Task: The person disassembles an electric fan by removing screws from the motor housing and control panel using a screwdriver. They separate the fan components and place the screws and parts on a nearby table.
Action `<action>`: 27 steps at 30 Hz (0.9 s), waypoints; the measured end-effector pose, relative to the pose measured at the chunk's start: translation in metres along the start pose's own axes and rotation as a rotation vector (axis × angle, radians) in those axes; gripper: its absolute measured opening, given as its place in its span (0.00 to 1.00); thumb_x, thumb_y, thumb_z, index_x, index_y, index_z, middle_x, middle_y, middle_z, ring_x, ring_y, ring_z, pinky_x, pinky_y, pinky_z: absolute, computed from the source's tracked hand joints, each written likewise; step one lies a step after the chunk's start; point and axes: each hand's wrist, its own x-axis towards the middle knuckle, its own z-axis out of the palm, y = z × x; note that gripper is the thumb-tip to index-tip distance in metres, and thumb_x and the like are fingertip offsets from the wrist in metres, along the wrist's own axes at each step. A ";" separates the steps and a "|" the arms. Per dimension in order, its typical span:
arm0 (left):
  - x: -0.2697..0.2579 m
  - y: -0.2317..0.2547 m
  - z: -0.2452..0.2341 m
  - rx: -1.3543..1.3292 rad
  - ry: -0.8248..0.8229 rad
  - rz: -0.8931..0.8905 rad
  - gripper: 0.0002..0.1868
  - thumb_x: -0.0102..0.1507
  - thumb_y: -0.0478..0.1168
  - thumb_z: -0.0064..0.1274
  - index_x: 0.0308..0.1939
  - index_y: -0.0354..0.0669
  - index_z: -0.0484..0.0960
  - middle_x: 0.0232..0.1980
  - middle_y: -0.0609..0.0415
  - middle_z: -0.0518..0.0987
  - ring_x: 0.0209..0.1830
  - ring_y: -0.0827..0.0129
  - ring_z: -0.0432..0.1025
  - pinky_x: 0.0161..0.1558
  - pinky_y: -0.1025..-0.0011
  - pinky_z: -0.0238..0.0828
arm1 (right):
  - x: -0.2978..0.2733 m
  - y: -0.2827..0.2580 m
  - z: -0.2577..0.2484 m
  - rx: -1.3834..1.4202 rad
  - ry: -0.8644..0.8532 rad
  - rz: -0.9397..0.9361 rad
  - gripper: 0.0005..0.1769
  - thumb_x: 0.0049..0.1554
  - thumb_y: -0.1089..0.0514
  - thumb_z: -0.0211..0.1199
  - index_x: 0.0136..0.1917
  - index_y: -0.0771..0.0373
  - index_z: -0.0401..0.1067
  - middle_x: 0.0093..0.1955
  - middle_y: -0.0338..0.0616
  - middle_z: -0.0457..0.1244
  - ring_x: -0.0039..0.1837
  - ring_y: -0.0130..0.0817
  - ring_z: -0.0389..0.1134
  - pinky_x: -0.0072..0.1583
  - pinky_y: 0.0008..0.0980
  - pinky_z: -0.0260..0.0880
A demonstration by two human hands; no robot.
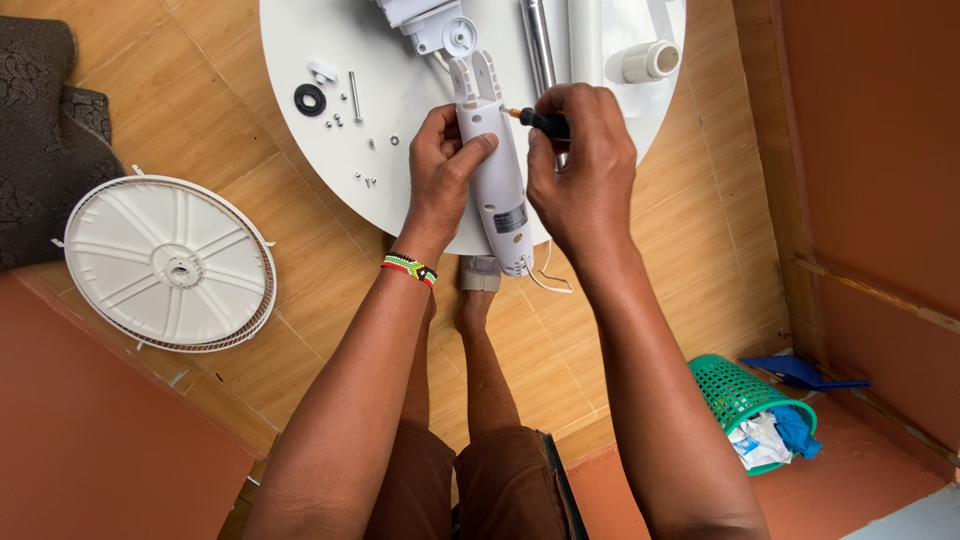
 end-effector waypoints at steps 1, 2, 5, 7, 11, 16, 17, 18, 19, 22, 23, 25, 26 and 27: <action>0.000 0.000 0.000 -0.016 0.001 0.004 0.22 0.61 0.36 0.56 0.57 0.29 0.72 0.48 0.46 0.80 0.46 0.70 0.77 0.51 0.72 0.78 | 0.000 0.000 0.004 -0.017 0.003 -0.010 0.13 0.57 0.74 0.65 0.53 0.68 0.69 0.50 0.49 0.63 0.49 0.40 0.71 0.51 0.35 0.74; 0.000 0.000 0.000 -0.032 0.002 0.007 0.22 0.61 0.36 0.56 0.57 0.28 0.72 0.48 0.46 0.80 0.46 0.71 0.77 0.51 0.72 0.77 | 0.000 0.000 0.007 -0.034 0.006 -0.021 0.13 0.56 0.74 0.65 0.53 0.68 0.69 0.50 0.49 0.63 0.49 0.42 0.70 0.51 0.37 0.74; -0.001 -0.002 -0.002 -0.055 0.015 0.004 0.22 0.61 0.35 0.55 0.57 0.28 0.72 0.48 0.47 0.79 0.46 0.71 0.76 0.52 0.72 0.76 | -0.001 0.000 0.015 -0.102 0.017 -0.047 0.12 0.56 0.75 0.64 0.52 0.66 0.70 0.50 0.49 0.63 0.49 0.44 0.69 0.50 0.40 0.70; -0.001 -0.003 -0.003 -0.062 0.022 0.006 0.22 0.61 0.35 0.55 0.57 0.27 0.72 0.48 0.47 0.79 0.46 0.71 0.75 0.52 0.73 0.75 | 0.001 -0.001 0.017 -0.137 0.017 -0.111 0.16 0.54 0.77 0.59 0.53 0.63 0.70 0.51 0.48 0.63 0.52 0.44 0.69 0.53 0.39 0.72; -0.004 -0.004 -0.004 -0.075 0.019 0.018 0.21 0.62 0.35 0.55 0.57 0.27 0.73 0.49 0.47 0.79 0.47 0.71 0.75 0.52 0.73 0.74 | 0.000 -0.002 0.019 -0.059 0.001 -0.190 0.15 0.58 0.72 0.64 0.57 0.67 0.68 0.51 0.52 0.61 0.52 0.46 0.68 0.53 0.42 0.70; -0.005 -0.002 -0.003 -0.076 0.020 0.024 0.22 0.62 0.35 0.54 0.57 0.27 0.72 0.50 0.47 0.79 0.49 0.71 0.76 0.54 0.73 0.75 | 0.004 -0.001 0.024 -0.061 -0.077 0.091 0.13 0.60 0.69 0.63 0.57 0.70 0.64 0.51 0.51 0.62 0.50 0.42 0.68 0.49 0.39 0.70; -0.005 -0.001 -0.002 -0.071 0.021 0.010 0.22 0.61 0.35 0.54 0.57 0.27 0.72 0.50 0.46 0.79 0.48 0.71 0.76 0.53 0.73 0.75 | 0.004 0.000 0.023 -0.057 -0.069 0.039 0.14 0.60 0.71 0.62 0.58 0.70 0.64 0.51 0.52 0.62 0.51 0.41 0.69 0.50 0.38 0.71; -0.005 -0.001 -0.001 -0.066 0.022 -0.004 0.22 0.61 0.35 0.54 0.57 0.28 0.71 0.49 0.46 0.80 0.47 0.71 0.76 0.53 0.73 0.76 | 0.004 0.001 0.022 -0.096 -0.056 -0.004 0.14 0.57 0.73 0.61 0.56 0.69 0.65 0.50 0.51 0.62 0.50 0.42 0.68 0.50 0.39 0.70; -0.005 -0.001 -0.001 -0.052 0.024 -0.003 0.22 0.61 0.35 0.54 0.57 0.27 0.72 0.49 0.46 0.80 0.47 0.70 0.76 0.53 0.73 0.76 | 0.002 0.001 0.021 -0.136 -0.045 -0.046 0.14 0.55 0.76 0.59 0.54 0.68 0.66 0.49 0.50 0.62 0.50 0.43 0.67 0.50 0.41 0.69; -0.004 -0.001 -0.001 -0.038 0.021 0.006 0.22 0.62 0.35 0.54 0.57 0.27 0.72 0.49 0.45 0.80 0.47 0.70 0.76 0.53 0.72 0.76 | 0.000 0.002 0.015 -0.166 -0.008 -0.125 0.15 0.53 0.77 0.59 0.52 0.66 0.68 0.49 0.48 0.62 0.50 0.44 0.66 0.51 0.42 0.68; -0.004 -0.001 -0.002 -0.050 0.017 0.010 0.22 0.62 0.35 0.54 0.57 0.27 0.72 0.49 0.45 0.80 0.47 0.70 0.76 0.53 0.72 0.76 | -0.001 0.002 0.014 -0.160 0.003 -0.143 0.15 0.53 0.77 0.59 0.52 0.65 0.68 0.49 0.48 0.62 0.51 0.43 0.66 0.51 0.42 0.68; -0.004 -0.002 -0.003 -0.047 0.023 0.009 0.22 0.62 0.35 0.54 0.57 0.27 0.72 0.49 0.45 0.80 0.47 0.70 0.76 0.53 0.72 0.76 | -0.001 0.000 0.011 -0.135 -0.015 -0.096 0.14 0.54 0.77 0.59 0.51 0.66 0.68 0.49 0.48 0.62 0.49 0.42 0.67 0.49 0.40 0.69; -0.004 -0.002 -0.003 -0.032 0.033 0.004 0.22 0.62 0.36 0.55 0.57 0.28 0.72 0.49 0.45 0.80 0.47 0.70 0.76 0.53 0.72 0.77 | -0.001 -0.001 0.010 -0.122 -0.024 -0.072 0.13 0.55 0.77 0.60 0.51 0.67 0.68 0.49 0.48 0.62 0.48 0.42 0.67 0.48 0.40 0.69; -0.003 -0.003 -0.002 -0.018 0.038 0.002 0.22 0.62 0.36 0.55 0.57 0.28 0.73 0.49 0.44 0.80 0.46 0.70 0.77 0.52 0.72 0.77 | -0.001 -0.002 0.008 -0.108 -0.024 -0.056 0.13 0.55 0.77 0.60 0.51 0.67 0.68 0.49 0.48 0.62 0.48 0.41 0.67 0.49 0.39 0.70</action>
